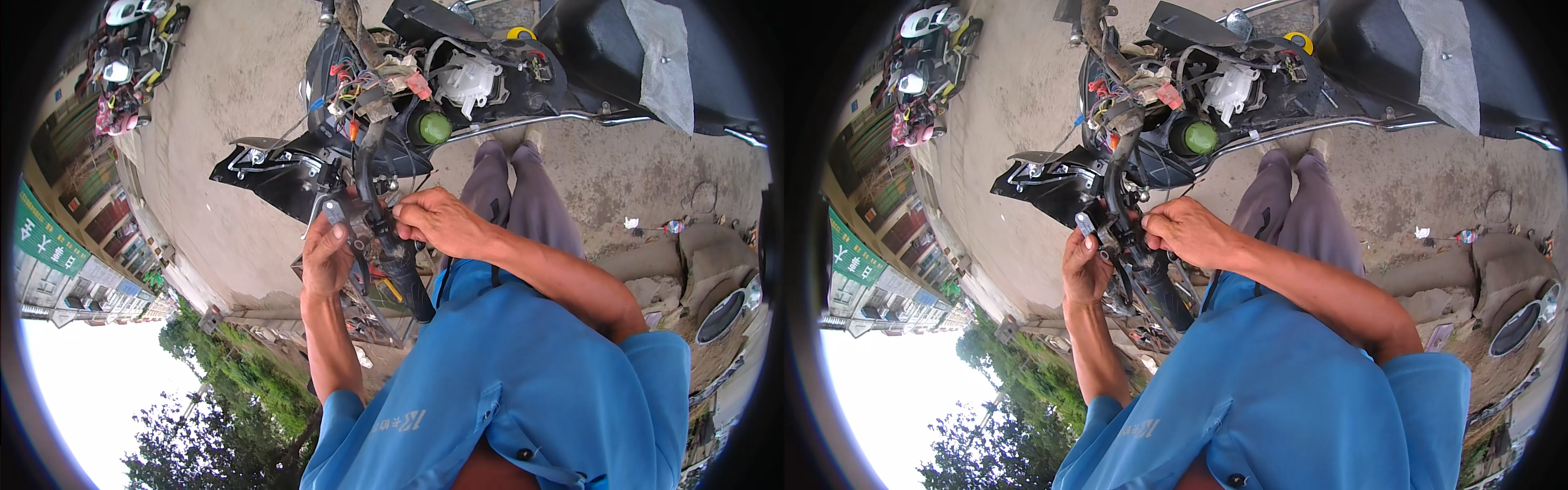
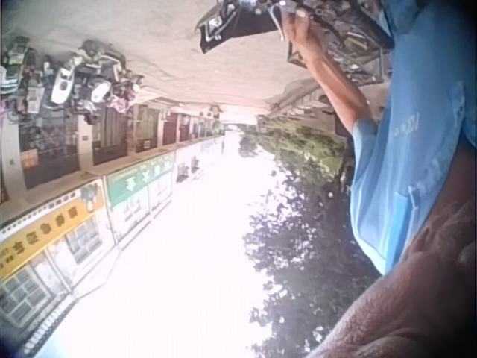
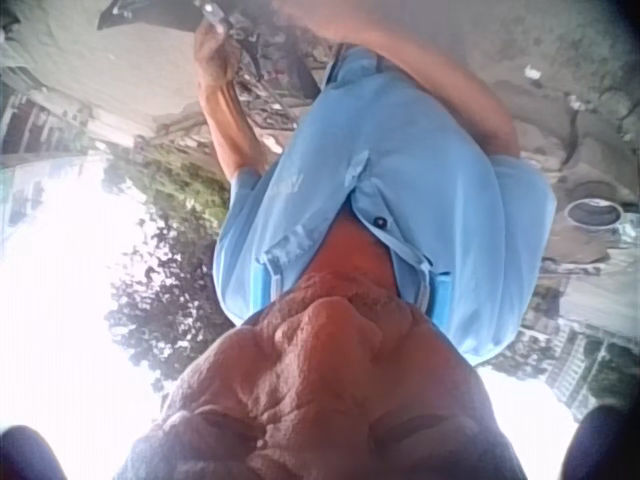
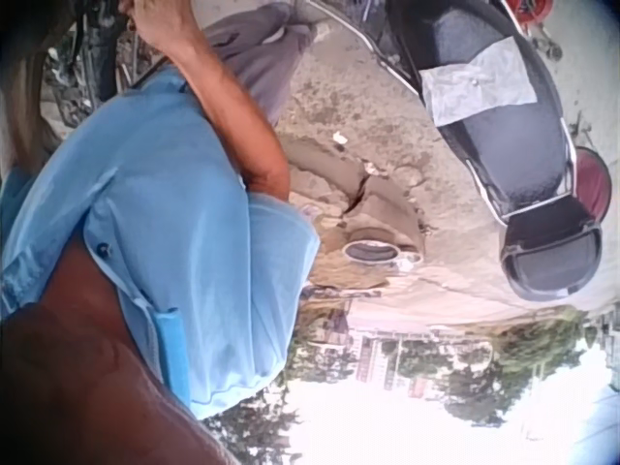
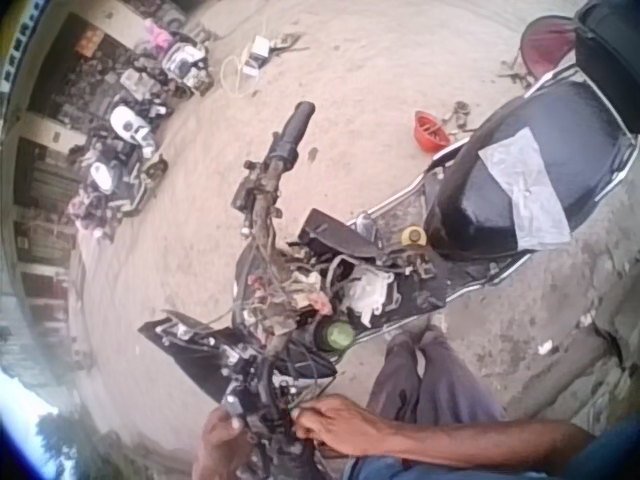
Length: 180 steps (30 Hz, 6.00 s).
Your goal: The person works on the handle and wiring of a motorcycle using a power drill and by hand.
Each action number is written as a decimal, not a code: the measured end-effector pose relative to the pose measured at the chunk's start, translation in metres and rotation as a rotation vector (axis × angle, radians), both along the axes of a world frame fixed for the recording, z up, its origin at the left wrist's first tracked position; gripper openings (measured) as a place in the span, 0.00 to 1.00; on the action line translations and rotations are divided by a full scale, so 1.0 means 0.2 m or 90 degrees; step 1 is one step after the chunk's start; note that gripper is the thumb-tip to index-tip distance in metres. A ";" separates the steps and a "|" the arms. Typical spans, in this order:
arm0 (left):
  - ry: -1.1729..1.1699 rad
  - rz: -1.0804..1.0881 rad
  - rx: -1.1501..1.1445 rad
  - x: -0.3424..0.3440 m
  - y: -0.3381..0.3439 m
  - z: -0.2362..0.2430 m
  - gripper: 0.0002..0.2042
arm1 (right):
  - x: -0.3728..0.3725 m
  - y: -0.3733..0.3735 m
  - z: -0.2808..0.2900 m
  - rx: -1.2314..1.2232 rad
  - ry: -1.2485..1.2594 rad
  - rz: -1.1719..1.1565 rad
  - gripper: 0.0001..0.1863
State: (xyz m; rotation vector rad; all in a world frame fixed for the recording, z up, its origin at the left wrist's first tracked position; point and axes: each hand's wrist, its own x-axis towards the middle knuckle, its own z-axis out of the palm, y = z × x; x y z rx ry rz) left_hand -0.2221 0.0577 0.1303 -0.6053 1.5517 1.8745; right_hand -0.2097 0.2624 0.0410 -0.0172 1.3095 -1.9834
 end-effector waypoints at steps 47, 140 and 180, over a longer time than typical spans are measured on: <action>-0.024 0.105 0.123 0.19 0.05 -0.25 0.30 | 0.04 0.21 0.07 0.146 -0.021 -0.041 0.16; 0.024 0.165 0.085 0.21 -0.01 -0.26 0.14 | 0.43 0.89 0.24 0.288 0.025 -0.182 0.24; 0.034 0.013 -0.198 0.19 0.08 0.06 0.15 | 0.27 0.89 0.03 0.277 -0.011 0.001 0.31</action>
